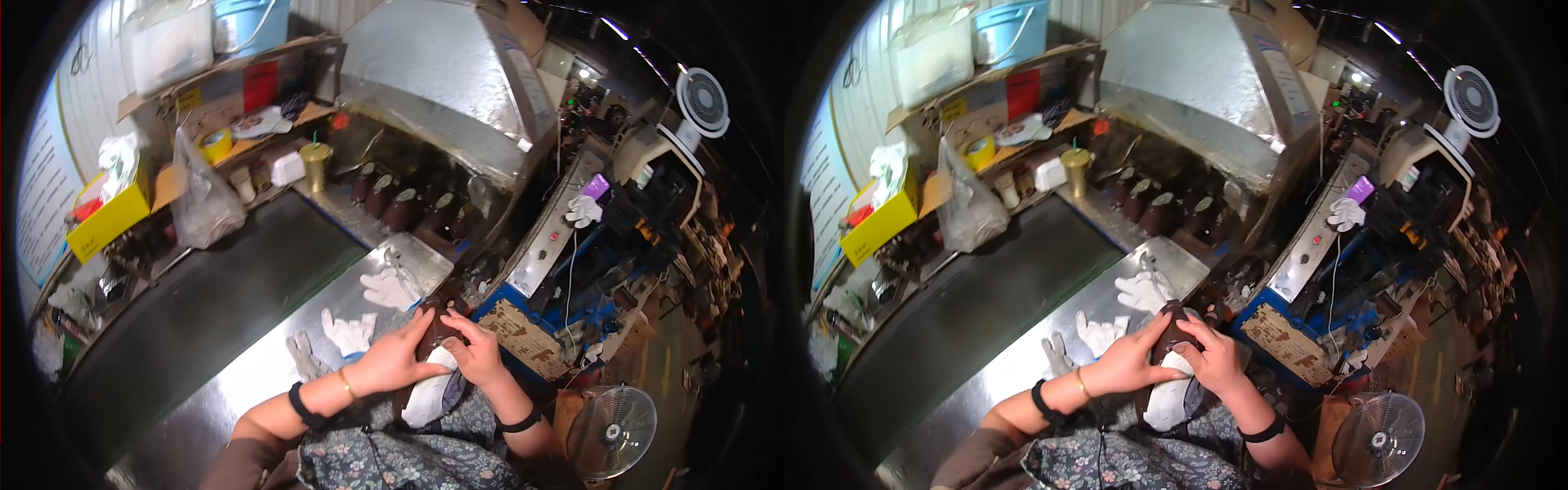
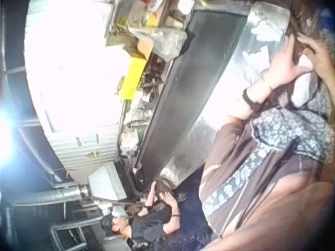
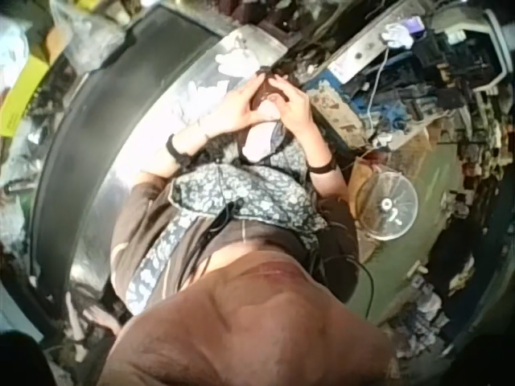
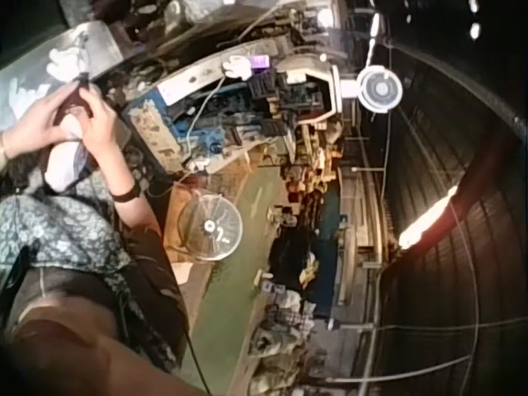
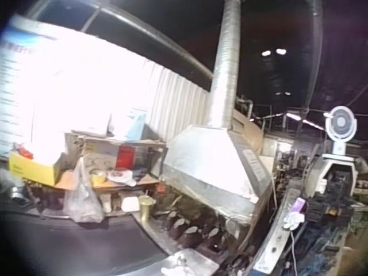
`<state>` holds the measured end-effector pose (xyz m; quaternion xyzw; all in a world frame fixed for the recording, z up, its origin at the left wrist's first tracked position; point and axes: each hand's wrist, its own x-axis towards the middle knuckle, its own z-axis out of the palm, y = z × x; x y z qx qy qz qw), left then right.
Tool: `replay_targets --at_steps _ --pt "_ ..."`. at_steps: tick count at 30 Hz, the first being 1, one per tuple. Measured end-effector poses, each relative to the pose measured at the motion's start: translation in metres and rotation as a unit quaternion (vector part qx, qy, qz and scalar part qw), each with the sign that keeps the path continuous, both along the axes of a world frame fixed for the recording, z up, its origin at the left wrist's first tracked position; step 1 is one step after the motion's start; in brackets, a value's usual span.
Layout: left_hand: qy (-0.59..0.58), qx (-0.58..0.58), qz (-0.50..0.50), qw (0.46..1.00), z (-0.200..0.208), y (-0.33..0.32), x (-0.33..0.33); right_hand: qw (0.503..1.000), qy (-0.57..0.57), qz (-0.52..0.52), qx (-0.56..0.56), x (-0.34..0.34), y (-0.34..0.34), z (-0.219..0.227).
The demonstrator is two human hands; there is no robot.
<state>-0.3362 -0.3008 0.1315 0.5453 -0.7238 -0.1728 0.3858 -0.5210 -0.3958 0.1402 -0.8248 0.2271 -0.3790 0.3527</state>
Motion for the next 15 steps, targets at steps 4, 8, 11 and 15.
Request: replay_targets --at_steps 4,8,11,15 --pt "-0.061 -0.005 -0.016 0.998 0.011 0.016 0.012 0.990 0.077 0.062 -0.101 0.002 -0.017 0.015" --pt "-0.072 -0.061 -0.022 0.995 0.001 0.019 0.017 0.982 0.095 0.095 -0.135 0.006 -0.027 0.023" --pt "-0.115 -0.015 -0.014 0.993 0.002 0.021 0.015 0.985 0.099 0.077 -0.119 0.007 -0.025 0.022" --pt "0.061 0.007 0.015 0.998 -0.013 0.007 0.010 0.977 0.174 0.083 -0.087 0.006 -0.027 0.035"
